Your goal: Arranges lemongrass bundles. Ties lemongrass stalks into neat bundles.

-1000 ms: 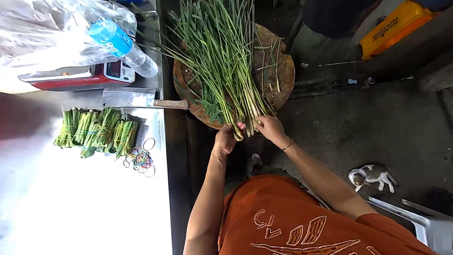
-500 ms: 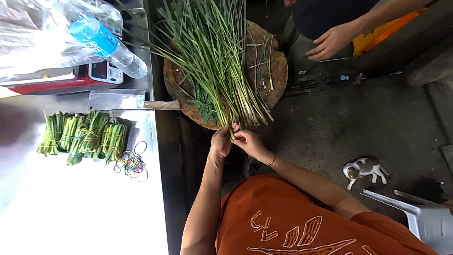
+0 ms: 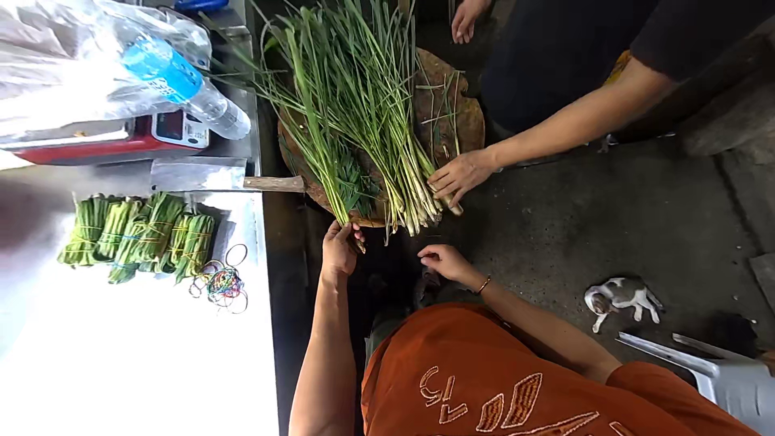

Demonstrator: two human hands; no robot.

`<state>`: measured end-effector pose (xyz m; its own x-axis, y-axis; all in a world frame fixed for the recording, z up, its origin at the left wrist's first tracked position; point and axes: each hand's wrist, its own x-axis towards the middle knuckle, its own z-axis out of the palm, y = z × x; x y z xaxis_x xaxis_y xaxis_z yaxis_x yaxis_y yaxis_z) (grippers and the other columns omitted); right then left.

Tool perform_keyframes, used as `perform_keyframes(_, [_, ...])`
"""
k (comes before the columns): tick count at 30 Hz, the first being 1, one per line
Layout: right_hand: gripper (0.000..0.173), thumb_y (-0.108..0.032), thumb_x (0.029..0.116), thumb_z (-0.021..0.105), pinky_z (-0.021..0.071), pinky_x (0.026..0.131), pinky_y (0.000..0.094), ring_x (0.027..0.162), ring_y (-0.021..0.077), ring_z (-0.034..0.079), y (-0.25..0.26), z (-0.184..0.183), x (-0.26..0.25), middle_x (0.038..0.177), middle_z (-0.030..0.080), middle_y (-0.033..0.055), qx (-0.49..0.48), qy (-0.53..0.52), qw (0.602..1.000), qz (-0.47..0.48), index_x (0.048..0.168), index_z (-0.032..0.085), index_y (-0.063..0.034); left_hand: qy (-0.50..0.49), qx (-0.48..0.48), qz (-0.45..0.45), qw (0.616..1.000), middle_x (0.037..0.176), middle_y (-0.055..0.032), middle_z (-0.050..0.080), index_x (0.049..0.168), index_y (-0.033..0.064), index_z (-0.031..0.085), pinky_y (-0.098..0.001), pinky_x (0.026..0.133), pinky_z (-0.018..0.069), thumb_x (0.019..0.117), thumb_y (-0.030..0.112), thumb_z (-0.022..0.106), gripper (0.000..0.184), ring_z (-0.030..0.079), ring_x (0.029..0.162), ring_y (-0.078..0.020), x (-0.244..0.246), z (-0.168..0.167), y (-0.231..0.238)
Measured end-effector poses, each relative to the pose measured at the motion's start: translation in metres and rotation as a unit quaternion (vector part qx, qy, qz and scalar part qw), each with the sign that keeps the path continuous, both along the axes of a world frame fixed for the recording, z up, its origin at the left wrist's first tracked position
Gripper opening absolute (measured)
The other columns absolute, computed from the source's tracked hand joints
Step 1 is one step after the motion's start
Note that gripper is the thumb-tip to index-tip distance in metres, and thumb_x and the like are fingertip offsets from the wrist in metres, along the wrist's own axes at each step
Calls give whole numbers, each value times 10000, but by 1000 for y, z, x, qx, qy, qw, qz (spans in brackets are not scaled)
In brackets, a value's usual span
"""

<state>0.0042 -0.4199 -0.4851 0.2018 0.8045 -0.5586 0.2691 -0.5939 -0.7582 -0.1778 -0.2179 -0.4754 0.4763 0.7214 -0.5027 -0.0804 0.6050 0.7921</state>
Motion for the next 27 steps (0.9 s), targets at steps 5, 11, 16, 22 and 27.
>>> perform_keyframes(5, [299,-178,1050,580,563,821,303,890,159,675,-16,-6,29,1155,677,166,-30,-5,997,-64,1280,652,-1,14,-104,15,994,754,-3,578,1171,103,567,-223,506,514,1125,281,327,302,558,544,-85,7,-12,-14])
perform_keyframes(11, [251,-133,1055,570,573,793,319,858,181,687,-13,1,35,1092,692,176,-16,-18,987,-160,1228,667,22,40,-86,-12,995,647,25,505,1120,99,568,-194,456,459,1117,267,402,237,475,469,-56,17,-3,-31])
perform_keyframes(16, [361,-179,1084,532,610,729,345,844,214,716,9,-6,31,1120,680,195,2,59,964,-259,1382,553,23,-36,-126,-16,991,595,50,454,1028,138,557,-183,436,441,1126,345,302,343,452,439,-49,23,10,-39])
perform_keyframes(22, [399,-332,1109,467,573,658,317,756,189,677,37,-21,27,1011,679,151,13,163,916,-367,1266,596,12,-5,-145,-2,989,754,-18,570,1186,103,557,-250,521,521,1126,310,299,336,562,556,-113,23,-7,-51])
perform_keyframes(27, [354,-297,1102,494,539,570,264,638,144,639,38,-6,29,878,667,114,-4,137,934,-330,1170,630,23,-15,-117,-13,993,774,-33,572,1293,88,526,-250,542,533,1118,200,321,291,574,573,-116,18,3,-52])
